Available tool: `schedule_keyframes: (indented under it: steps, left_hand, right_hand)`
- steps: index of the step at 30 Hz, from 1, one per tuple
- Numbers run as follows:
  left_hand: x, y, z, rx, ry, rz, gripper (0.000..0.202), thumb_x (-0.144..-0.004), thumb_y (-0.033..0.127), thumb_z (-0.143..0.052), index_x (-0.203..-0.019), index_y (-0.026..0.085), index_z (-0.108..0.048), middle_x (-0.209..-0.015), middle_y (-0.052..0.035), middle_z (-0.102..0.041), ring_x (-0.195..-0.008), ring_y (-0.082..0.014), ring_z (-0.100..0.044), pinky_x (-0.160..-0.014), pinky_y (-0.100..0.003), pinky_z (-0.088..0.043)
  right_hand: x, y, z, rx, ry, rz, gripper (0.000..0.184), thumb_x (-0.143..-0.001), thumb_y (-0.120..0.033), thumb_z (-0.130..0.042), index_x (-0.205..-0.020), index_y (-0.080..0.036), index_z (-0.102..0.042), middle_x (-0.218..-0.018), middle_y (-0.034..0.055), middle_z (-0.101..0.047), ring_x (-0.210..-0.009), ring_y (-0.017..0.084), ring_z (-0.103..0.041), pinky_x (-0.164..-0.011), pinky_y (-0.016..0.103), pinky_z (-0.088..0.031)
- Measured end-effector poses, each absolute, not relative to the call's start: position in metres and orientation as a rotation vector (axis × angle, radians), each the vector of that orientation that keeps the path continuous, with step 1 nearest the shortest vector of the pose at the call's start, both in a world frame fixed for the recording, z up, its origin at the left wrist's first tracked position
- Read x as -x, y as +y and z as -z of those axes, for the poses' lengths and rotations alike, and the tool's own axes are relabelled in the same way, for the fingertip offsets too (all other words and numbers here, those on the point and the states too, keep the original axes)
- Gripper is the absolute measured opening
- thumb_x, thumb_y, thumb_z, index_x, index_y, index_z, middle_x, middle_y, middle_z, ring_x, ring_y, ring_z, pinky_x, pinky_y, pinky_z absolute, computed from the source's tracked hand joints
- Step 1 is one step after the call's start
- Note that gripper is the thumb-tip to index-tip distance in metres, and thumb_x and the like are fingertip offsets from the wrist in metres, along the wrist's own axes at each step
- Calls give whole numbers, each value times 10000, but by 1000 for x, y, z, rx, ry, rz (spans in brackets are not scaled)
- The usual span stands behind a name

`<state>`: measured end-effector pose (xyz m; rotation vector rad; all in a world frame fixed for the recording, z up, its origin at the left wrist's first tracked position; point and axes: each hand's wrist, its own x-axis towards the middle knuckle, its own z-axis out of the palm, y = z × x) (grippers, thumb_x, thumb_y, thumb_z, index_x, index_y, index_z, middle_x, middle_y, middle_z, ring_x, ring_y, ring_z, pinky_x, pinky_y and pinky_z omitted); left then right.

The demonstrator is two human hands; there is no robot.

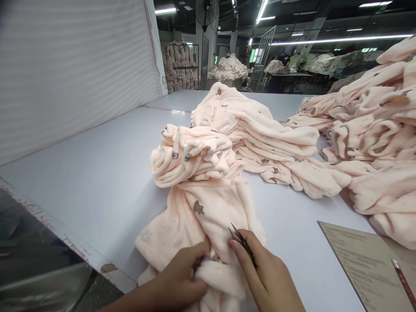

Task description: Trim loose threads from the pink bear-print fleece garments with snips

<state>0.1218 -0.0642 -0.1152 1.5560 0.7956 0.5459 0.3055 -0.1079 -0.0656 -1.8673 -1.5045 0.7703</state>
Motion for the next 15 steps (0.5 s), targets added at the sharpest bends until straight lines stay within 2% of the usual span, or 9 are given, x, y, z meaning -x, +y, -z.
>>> schedule_keyframes:
  steps: [2, 4, 8, 12, 15]
  left_hand:
    - [-111, -61, 115, -1249, 712, -669, 142, -692, 115, -518, -768, 189, -423, -732, 9, -499, -678, -130, -450, -596, -220, -307]
    - [-104, -60, 116, -873, 592, -768, 216, -708, 166, -582, -745, 188, -370, -732, 13, -488, -688, -114, -439, -606, -203, -304]
    - [-102, -61, 120, -610, 480, -785, 307, -702, 223, -672, -754, 185, -371, -758, 7, -506, -718, -114, -461, -623, -199, -310]
    - [-103, -63, 121, -1051, 507, -621, 258, -718, 240, -670, -896, 184, -492, -786, -1, -531, -692, -111, -450, -645, -203, -324]
    - [-118, -66, 142, -1622, 436, -444, 309, -773, 335, -604, -1051, 201, -591, -821, -34, -611, -658, -137, -463, -624, -231, -325]
  right_hand:
    - [-316, -105, 75, 1973, -1524, -705, 391, -857, -578, -358, -1035, -285, -545, -912, 0, -680, -862, 203, -639, -752, 284, -468]
    - [-322, -100, 81, 1994, -1517, -692, 392, -849, -585, -366, -1039, -293, -546, -882, 2, -690, -874, 225, -643, -755, 310, -478]
    - [-318, -97, 77, 1981, -1481, -672, 393, -851, -589, -343, -1012, -298, -551, -878, -3, -692, -951, 235, -622, -772, 314, -476]
    - [-318, -102, 66, 1868, -1411, -607, 365, -870, -559, -346, -974, -278, -554, -1026, -2, -659, -950, 179, -608, -778, 241, -461]
    - [-328, -97, 62, 1938, -1249, -424, 423, -822, -619, -376, -1010, -291, -565, -988, 11, -657, -912, 210, -606, -720, 275, -479]
